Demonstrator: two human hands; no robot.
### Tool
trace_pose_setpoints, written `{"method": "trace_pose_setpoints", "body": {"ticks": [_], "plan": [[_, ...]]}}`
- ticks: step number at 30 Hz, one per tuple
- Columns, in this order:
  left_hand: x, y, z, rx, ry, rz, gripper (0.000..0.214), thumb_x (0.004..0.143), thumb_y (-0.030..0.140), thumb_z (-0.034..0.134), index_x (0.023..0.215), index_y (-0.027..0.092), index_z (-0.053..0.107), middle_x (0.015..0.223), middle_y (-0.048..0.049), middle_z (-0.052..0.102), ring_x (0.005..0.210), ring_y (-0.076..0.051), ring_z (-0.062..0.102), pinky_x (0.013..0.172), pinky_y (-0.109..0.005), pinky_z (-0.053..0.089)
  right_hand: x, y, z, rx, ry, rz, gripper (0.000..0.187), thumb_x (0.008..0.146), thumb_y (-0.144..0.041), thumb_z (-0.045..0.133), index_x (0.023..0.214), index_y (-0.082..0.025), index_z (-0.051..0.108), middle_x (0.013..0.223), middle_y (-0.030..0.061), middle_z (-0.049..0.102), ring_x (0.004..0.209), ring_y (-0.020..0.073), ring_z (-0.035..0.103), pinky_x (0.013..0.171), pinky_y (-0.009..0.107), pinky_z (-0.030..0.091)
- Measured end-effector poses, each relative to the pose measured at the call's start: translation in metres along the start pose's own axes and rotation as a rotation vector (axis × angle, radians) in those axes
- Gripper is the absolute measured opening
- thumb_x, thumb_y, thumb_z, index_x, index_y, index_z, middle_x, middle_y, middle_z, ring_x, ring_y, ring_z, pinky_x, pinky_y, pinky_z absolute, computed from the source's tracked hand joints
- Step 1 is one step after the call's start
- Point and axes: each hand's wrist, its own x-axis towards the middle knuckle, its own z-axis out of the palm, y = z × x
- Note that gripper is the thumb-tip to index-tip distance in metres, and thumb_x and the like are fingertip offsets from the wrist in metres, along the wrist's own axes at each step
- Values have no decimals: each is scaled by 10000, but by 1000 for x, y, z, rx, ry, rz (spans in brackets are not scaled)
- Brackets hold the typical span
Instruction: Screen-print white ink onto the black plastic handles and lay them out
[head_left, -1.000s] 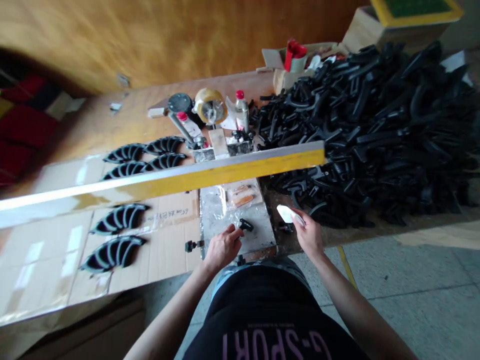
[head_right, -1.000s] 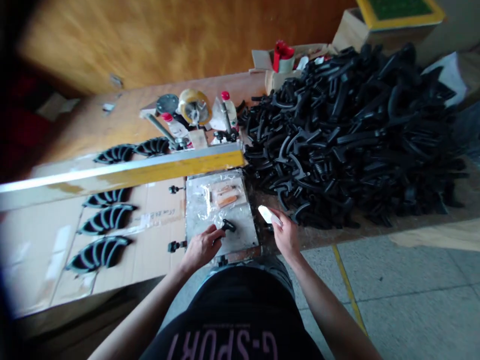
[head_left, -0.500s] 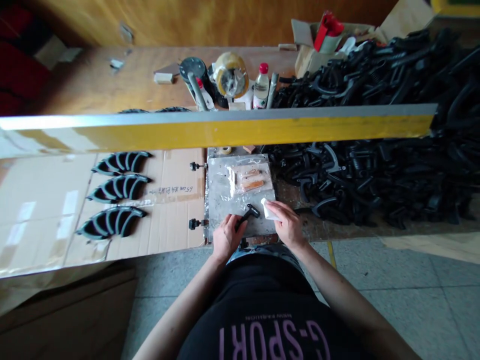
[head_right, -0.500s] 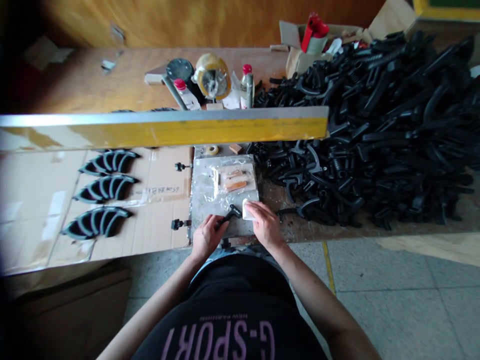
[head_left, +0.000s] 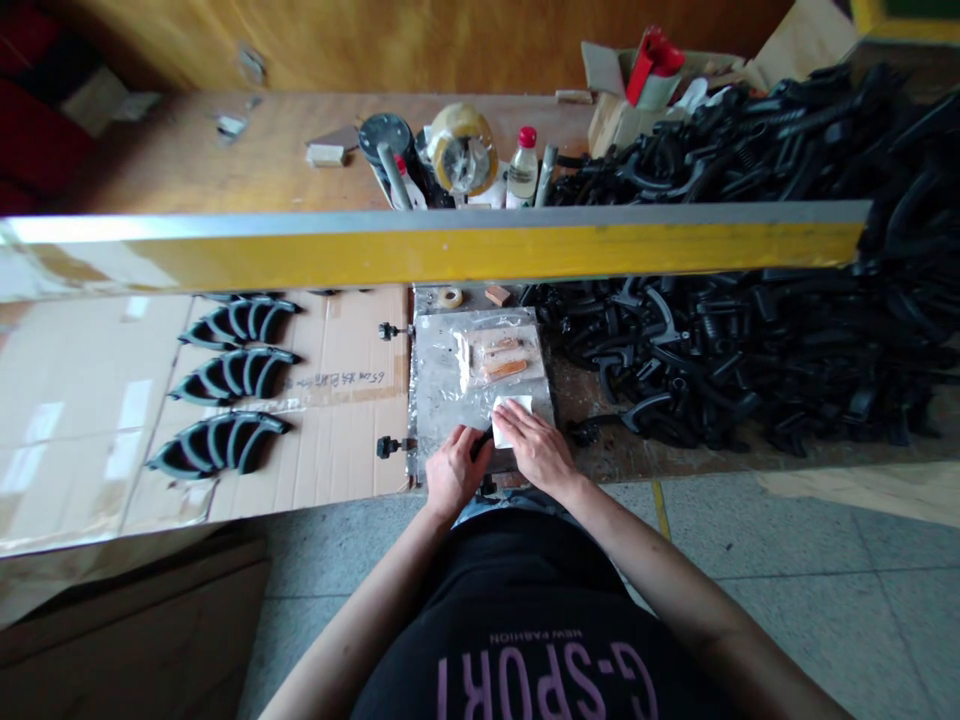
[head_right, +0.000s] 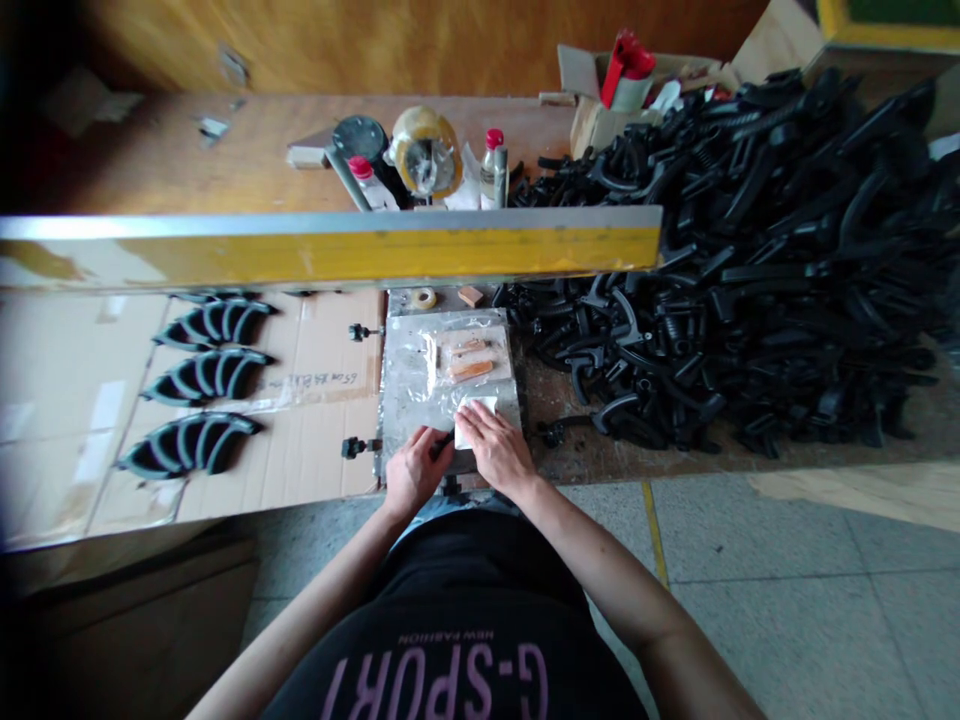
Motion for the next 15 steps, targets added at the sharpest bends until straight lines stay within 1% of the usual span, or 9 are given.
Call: {"method": "trace_pose_setpoints", "body": {"ticks": [3,6,9,11,15], "plan": [[0,0,0,4,-3,3,172,912,377,553,940,236,647,909,7,670,749,-126,640,601,-229,364,-4,-1,3,-9,-88,7,539,933,-50,366,1457,-157,438,1485,77,467,1427,219,352,1141,397,402],[0,-1,1,1,-10,22,209,924,405,529,944,228,640,915,3,668,740,-124,636,592,-231,359,-17,3,-5,5,-131,-9,549,926,-44,355,1458,-155,432,1492,73,458,1426,215,353,1134,399,415],[0,-3,1,3,-10,41,227,937,412,504,950,227,634,925,2,667,739,-123,633,585,-233,353,-26,7,-12,15,-145,-29,550,915,-31,345,1445,-138,449,1482,79,471,1419,212,365,1140,397,411],[0,-3,2,7,-12,50,229,942,409,494,956,228,633,931,-1,667,754,-125,634,587,-233,354,-23,7,-13,19,-141,-29,550,909,-29,352,1439,-131,457,1474,90,481,1416,213,370,1146,396,405],[0,-3,2,6,-20,50,213,941,398,496,961,230,626,932,-3,666,778,-129,638,613,-228,373,-9,5,-8,34,-114,-38,555,893,-30,384,1432,-132,472,1456,105,499,1408,218,386,1142,392,409]]}}
